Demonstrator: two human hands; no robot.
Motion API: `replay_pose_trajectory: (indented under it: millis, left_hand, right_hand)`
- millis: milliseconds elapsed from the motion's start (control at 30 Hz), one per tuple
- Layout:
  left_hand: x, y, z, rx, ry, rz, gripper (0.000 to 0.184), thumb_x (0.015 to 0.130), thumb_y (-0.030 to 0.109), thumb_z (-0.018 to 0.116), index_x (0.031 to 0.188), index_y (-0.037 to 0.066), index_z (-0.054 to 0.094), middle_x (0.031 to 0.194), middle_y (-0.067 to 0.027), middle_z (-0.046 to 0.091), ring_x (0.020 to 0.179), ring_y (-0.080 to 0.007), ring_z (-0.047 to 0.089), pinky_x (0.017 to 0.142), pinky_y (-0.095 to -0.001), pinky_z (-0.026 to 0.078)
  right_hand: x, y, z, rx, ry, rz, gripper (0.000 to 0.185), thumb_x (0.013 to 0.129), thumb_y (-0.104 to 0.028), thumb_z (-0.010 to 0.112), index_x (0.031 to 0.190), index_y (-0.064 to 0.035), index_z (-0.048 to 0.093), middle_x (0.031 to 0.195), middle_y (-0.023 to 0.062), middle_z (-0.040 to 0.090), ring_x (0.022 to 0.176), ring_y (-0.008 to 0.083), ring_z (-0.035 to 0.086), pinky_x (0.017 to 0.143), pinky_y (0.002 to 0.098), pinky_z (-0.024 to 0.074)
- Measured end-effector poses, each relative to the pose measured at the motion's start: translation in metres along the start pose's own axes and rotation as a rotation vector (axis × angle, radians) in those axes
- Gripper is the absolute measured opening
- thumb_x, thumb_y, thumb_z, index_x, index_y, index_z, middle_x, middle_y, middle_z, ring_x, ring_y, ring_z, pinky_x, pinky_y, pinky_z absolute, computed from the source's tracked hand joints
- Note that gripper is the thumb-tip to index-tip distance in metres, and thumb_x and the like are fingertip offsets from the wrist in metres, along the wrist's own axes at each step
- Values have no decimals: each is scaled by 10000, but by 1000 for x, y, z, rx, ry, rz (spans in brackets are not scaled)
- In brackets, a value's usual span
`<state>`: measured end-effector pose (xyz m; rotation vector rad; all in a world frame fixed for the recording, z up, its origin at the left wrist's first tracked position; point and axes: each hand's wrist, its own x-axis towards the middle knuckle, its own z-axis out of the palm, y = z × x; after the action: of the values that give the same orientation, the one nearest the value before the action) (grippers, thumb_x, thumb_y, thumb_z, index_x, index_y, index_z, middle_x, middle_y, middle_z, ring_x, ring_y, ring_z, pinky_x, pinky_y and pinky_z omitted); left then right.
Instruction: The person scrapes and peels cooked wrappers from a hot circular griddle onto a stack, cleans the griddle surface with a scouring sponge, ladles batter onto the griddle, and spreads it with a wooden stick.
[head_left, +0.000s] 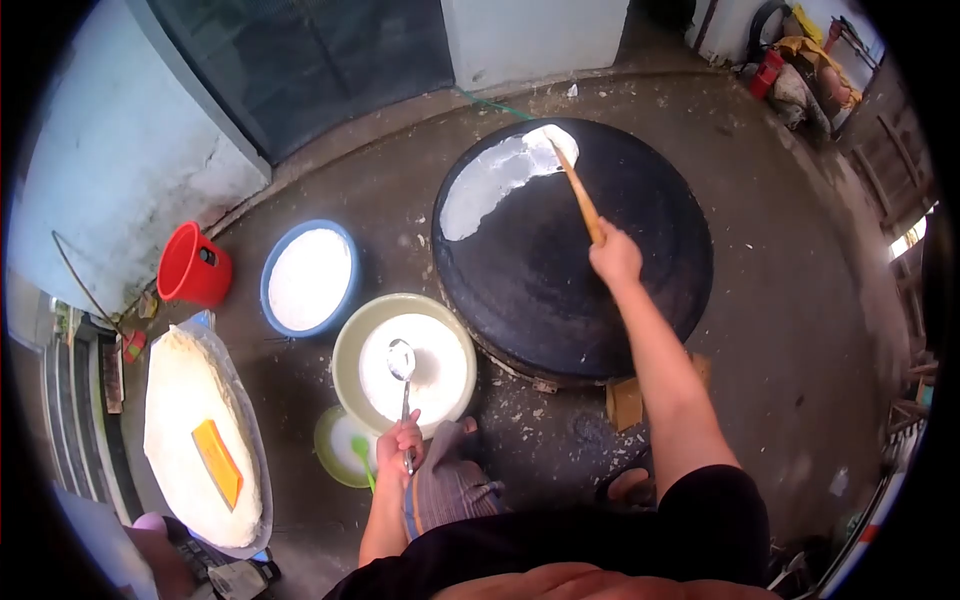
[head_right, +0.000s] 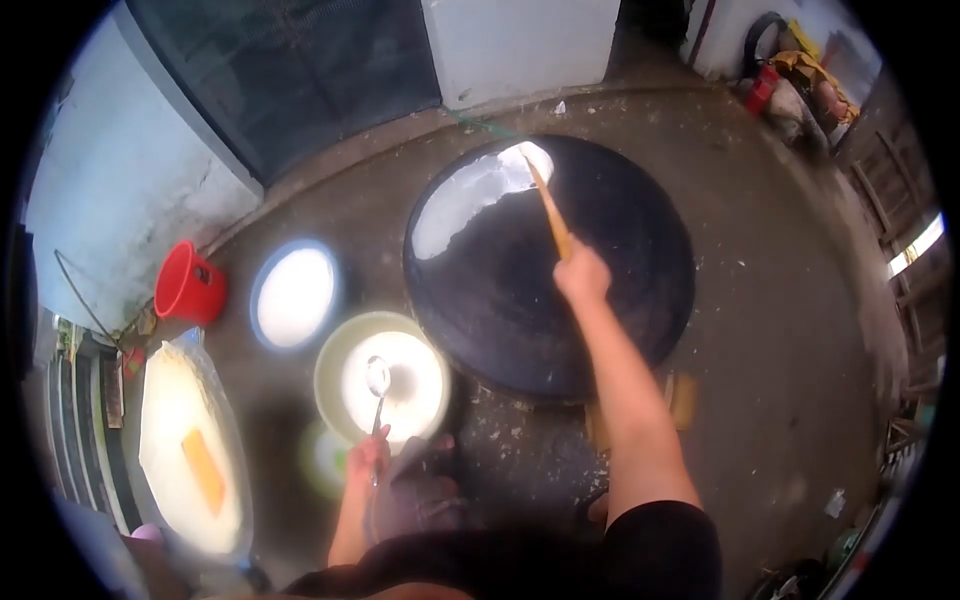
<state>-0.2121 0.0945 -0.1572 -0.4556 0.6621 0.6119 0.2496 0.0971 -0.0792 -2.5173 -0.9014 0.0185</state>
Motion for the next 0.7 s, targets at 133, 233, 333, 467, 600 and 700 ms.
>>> replay_pose_trajectory:
  millis: [133,233,333,467,600,700]
  left_hand:
    - [5,-1,0,-95,22,-17,296,927,156,341,1101,-61,440,652,-20,421,461,-80,369,380,-187,330]
    - [-4,-3,4,-97,37,-24,288,923,147,346,1100,-61,438,658,-20,422,462,-81,372,379,-186,331]
    - [-4,-2,7,-60,51,-4,285,921,143,347,1095,-64,436,639,-16,414,460,-79,374,380,-188,337]
    - [10,7,-9,-127,-66,-67,310,930,168,325,1096,-71,432,634,-12,407,464,-84,372,389,-196,341]
    - [-5,-3,5,-44,34,-22,327,935,192,325,1085,-72,445,652,-11,415,469,-80,378,387,-194,345]
    - [6,11,-8,-76,-5,-65,331,936,200,328,1077,-72,453,651,-13,417,474,-80,383,393,-196,348]
  right_hand:
    - [-22,-38,11,-44,-36,-148,466,728,-100,491,1193,-130,501,966,139,572,875,316,586,781,411,459]
    - [23,-9,1,-319,45,-111,453,744,-85,504,1192,-151,500,862,122,547,766,293,598,654,388,489]
    - [4,0,-10,-68,-27,76,465,734,-132,515,1198,-130,494,990,165,570,844,322,593,728,402,483]
    - [-61,-18,-8,-10,-63,-216,476,709,-122,534,1184,-140,507,929,133,557,849,321,583,757,416,464]
    - [5,34,-17,-214,38,16,494,713,-119,532,1205,-152,499,925,123,573,801,316,597,675,435,472]
    - [-6,11,-22,-11,-64,153,513,727,-143,500,1238,-113,462,1091,171,565,952,317,573,773,395,471]
